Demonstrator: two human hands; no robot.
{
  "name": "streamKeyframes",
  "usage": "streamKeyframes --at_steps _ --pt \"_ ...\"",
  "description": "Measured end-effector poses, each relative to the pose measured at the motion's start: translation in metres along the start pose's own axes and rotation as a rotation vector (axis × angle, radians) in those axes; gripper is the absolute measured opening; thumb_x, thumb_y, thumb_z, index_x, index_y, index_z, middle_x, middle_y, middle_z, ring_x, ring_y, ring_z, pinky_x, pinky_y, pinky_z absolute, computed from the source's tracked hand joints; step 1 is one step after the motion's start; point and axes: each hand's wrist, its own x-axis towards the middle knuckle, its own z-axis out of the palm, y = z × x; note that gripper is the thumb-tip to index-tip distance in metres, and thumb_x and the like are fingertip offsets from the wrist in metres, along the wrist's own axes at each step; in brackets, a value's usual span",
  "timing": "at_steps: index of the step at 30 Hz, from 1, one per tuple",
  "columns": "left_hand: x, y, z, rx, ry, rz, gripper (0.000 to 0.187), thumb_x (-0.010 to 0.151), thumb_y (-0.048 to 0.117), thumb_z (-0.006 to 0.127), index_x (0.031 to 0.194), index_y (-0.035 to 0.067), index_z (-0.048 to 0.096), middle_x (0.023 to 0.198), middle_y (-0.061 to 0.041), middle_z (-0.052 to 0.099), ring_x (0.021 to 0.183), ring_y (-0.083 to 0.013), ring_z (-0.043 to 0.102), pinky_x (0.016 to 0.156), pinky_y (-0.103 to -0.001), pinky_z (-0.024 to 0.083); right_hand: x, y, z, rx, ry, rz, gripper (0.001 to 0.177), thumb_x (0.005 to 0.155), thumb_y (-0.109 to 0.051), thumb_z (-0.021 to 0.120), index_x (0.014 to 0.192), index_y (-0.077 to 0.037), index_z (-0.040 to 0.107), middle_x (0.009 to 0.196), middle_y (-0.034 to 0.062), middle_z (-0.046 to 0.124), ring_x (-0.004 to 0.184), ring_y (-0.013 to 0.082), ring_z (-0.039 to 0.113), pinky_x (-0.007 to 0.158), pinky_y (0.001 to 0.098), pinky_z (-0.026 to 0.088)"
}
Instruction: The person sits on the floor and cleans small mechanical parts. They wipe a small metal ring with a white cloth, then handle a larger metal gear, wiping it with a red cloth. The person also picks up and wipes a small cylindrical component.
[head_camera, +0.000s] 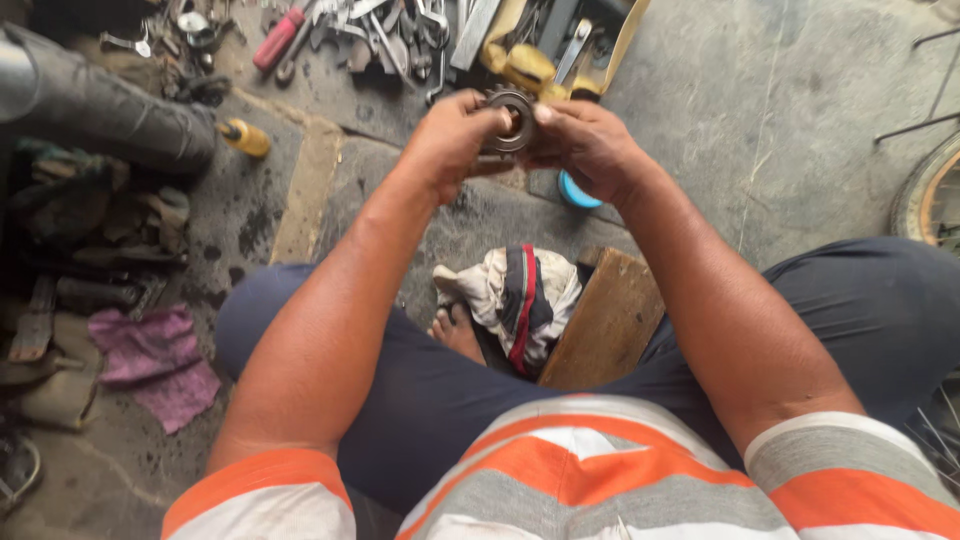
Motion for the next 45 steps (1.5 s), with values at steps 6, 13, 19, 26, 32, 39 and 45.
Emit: streamKeyframes --at_steps 6,13,19,26,32,39,45 --pt "-0.030 0.005 -0.003 0.008 0.174 0.253 0.017 0.089 0.008 0.068 0.104 0.000 0.063 0.092 -0.011 0.070 0.074 -0.0185 0.072 0.058 -0.032 0.066 -0.012 0.047 -0.025 -1.310 0.069 0.231 0.056 0.094 -0.059 0.067 0.115 -0.008 0.078 0.107 0.0149 0.077 0.097 0.0296 0.073 0.087 0.0455 0.059" --pt "-0.082 -0.009 0.018 -0.325 0.137 0.273 0.028 0.090 0.003 0.064 0.118 0.000 0.059 0.101 -0.014 0.073 0.083 -0.0195 0.077 0.068 -0.031 0.069 -0.049 0.167 0.009 -1.871 -0.356 0.411 0.053 0.084 -0.060 0.070 0.114 -0.016 0.077 0.127 0.0106 0.069 0.123 0.0350 0.059 0.101 0.0571 0.047" --pt "-0.068 -0.022 0.002 -0.212 0.246 0.212 0.033 0.082 0.002 0.061 0.115 0.005 0.063 0.095 -0.008 0.073 0.072 -0.0173 0.074 0.053 -0.027 0.057 -0.017 0.153 -0.025 -1.376 -0.124 0.167 0.043 0.102 -0.046 0.057 0.109 -0.011 0.080 0.107 0.0195 0.078 0.101 0.0366 0.073 0.095 0.0476 0.057" --pt "-0.059 -0.034 0.001 -0.163 0.228 0.282 0.028 0.086 0.003 0.064 0.113 0.003 0.067 0.096 -0.005 0.073 0.075 -0.0109 0.066 0.055 -0.027 0.054 -0.060 0.195 0.024 -1.607 0.055 0.096 0.034 0.087 -0.039 0.070 0.096 -0.006 0.078 0.098 0.0188 0.074 0.092 0.0393 0.071 0.081 0.0493 0.057" --pt "-0.063 -0.019 0.001 -0.170 0.255 0.215 0.030 0.084 -0.001 0.059 0.113 0.004 0.063 0.095 -0.009 0.072 0.074 -0.0158 0.070 0.055 -0.029 0.061 -0.028 0.129 0.011 -0.983 0.230 -0.022 0.027 0.099 -0.029 0.063 0.107 -0.004 0.070 0.097 0.0167 0.071 0.088 0.0310 0.069 0.078 0.0439 0.057" --pt "-0.082 -0.010 0.004 -0.141 0.134 0.123 0.035 0.083 -0.007 0.056 0.118 -0.001 0.056 0.103 -0.015 0.070 0.084 -0.0241 0.077 0.062 -0.032 0.069 -0.060 0.014 0.031 -0.504 0.334 -0.166 0.025 0.111 -0.029 0.049 0.112 -0.004 0.054 0.097 0.0029 0.061 0.085 0.0152 0.063 0.073 0.0357 0.059" --pt "-0.091 -0.012 0.015 -0.187 -0.084 0.123 0.041 0.086 -0.008 0.061 0.127 -0.003 0.059 0.105 -0.015 0.069 0.086 -0.0215 0.071 0.068 -0.034 0.066 -0.118 -0.077 0.079 -0.358 0.140 -0.555 0.015 0.116 -0.022 0.053 0.116 -0.007 0.053 0.107 0.0050 0.067 0.098 0.0170 0.070 0.087 0.0363 0.064"
